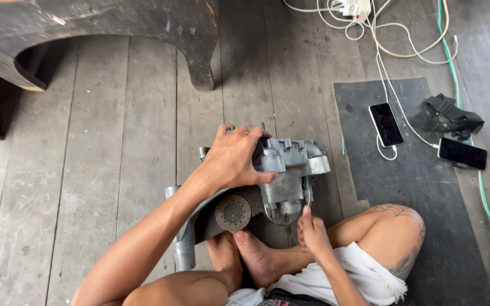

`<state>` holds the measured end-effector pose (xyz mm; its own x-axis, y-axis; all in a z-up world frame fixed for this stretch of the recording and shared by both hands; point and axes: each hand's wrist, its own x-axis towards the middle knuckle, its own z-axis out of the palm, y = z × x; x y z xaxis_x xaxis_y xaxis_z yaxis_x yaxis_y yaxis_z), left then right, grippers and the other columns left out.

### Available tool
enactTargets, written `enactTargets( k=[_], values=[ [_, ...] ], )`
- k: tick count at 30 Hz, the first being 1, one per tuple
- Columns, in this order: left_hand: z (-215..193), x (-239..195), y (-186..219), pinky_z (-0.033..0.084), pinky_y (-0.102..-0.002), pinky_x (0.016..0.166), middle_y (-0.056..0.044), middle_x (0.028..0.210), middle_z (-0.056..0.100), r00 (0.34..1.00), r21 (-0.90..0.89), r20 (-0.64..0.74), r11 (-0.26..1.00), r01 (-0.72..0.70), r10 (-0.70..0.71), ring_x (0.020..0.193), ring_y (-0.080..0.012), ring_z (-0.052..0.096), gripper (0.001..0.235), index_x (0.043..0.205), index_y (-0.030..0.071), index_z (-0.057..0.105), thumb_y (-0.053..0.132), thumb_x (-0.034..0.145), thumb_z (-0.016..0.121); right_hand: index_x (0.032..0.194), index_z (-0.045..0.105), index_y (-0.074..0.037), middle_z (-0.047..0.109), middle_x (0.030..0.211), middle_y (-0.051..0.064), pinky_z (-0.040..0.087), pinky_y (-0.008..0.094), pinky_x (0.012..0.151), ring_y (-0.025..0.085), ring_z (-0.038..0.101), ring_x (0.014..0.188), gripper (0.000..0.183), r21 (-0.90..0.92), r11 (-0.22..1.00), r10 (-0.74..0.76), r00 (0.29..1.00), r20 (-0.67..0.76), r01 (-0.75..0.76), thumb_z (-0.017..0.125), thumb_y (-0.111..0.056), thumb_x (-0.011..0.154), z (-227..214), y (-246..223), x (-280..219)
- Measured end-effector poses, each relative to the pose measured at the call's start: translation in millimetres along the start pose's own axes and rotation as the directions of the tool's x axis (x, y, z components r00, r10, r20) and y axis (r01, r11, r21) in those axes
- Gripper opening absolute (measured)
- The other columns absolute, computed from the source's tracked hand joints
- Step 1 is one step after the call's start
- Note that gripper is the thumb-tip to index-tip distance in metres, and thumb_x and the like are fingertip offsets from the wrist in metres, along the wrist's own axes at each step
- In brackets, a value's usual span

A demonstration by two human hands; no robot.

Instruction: Repairing a motorcycle engine component using a screwdriver while sitting on the floor

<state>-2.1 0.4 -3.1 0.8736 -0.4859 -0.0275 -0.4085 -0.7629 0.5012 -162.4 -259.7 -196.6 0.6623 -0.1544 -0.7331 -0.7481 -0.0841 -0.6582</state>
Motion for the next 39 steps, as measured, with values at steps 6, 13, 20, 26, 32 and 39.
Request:
enactTargets(
  k=[6,13,20,26,32,39],
  values=[
    [-0.9,3.5,-2.4,0.034,-0.049,0.1,-0.013,0.098,0.07,1.0,-0.004,-0.009,1.0,0.0,0.0,0.102,-0.0309,0.063,0.082,0.125,0.011,0.058,0.064,0.068,0.083,0.065,0.038,-0.01,0.034,0.048,0.008,0.027,0.031,0.027,0.018,0.034,0.033,0.066,-0.141,0.99,-0.014,1.0,-0.004,0.014,0.031,-0.064,0.102,-17.5,28.3,-21.3],
    [0.4,2.9,-2.1,0.034,-0.051,0.1,-0.013,0.1,0.071,1.0,0.014,-0.013,1.0,-0.018,0.018,0.104,-0.0312,0.063,0.086,0.129,0.01,0.057,0.064,0.068,0.084,0.066,0.038,-0.011,0.034,0.049,0.007,0.023,0.029,0.029,0.016,0.031,0.035,0.065,-0.152,0.988,-0.034,0.998,-0.045,0.027,0.033,-0.066,0.102,-14.8,1.7,-3.9],
    [1.0,3.7,-2.8,0.033,-0.052,0.104,-0.014,0.095,0.07,1.0,0.001,0.001,1.0,-0.005,0.005,0.1,-0.0305,0.063,0.083,0.126,0.01,0.058,0.065,0.068,0.083,0.067,0.038,-0.01,0.03,0.05,0.006,0.024,0.03,0.03,0.015,0.029,0.036,0.065,-0.157,0.988,0.008,1.0,0.003,-0.007,0.031,-0.063,0.104,-18.6,18.3,-20.5],
    [0.6,1.6,-1.0,0.033,-0.05,0.101,-0.012,0.103,0.072,1.0,0.014,-0.001,1.0,-0.018,0.018,0.108,-0.0288,0.062,0.082,0.126,0.012,0.057,0.065,0.068,0.083,0.069,0.03,-0.014,0.025,0.05,0.001,0.015,0.027,0.032,0.01,0.022,0.036,0.063,-0.059,0.997,-0.04,0.999,0.016,0.041,0.034,-0.068,0.102,-12.2,8.3,3.3],
    [0.6,2.5,-3.1,0.032,-0.051,0.104,-0.014,0.102,0.071,1.0,0.0,0.011,1.0,-0.022,0.022,0.105,-0.0328,0.064,0.083,0.125,0.011,0.057,0.067,0.069,0.082,0.068,0.033,-0.013,0.027,0.052,0.003,0.019,0.029,0.033,0.013,0.023,0.038,0.064,-0.085,0.992,0.096,0.995,0.034,-0.092,0.034,-0.067,0.102,-18.7,19.4,-32.7],
    [-1.6,1.5,-0.3,0.033,-0.051,0.1,-0.01,0.111,0.072,1.0,0.004,0.005,1.0,-0.012,0.012,0.108,-0.0317,0.063,0.083,0.129,0.012,0.058,0.063,0.068,0.082,0.066,0.037,-0.012,0.033,0.049,0.003,0.025,0.029,0.031,0.013,0.029,0.036,0.066,-0.099,0.995,-0.019,1.0,0.012,0.02,0.034,-0.069,0.099,-7.8,-3.1,-4.8]
  ],
)
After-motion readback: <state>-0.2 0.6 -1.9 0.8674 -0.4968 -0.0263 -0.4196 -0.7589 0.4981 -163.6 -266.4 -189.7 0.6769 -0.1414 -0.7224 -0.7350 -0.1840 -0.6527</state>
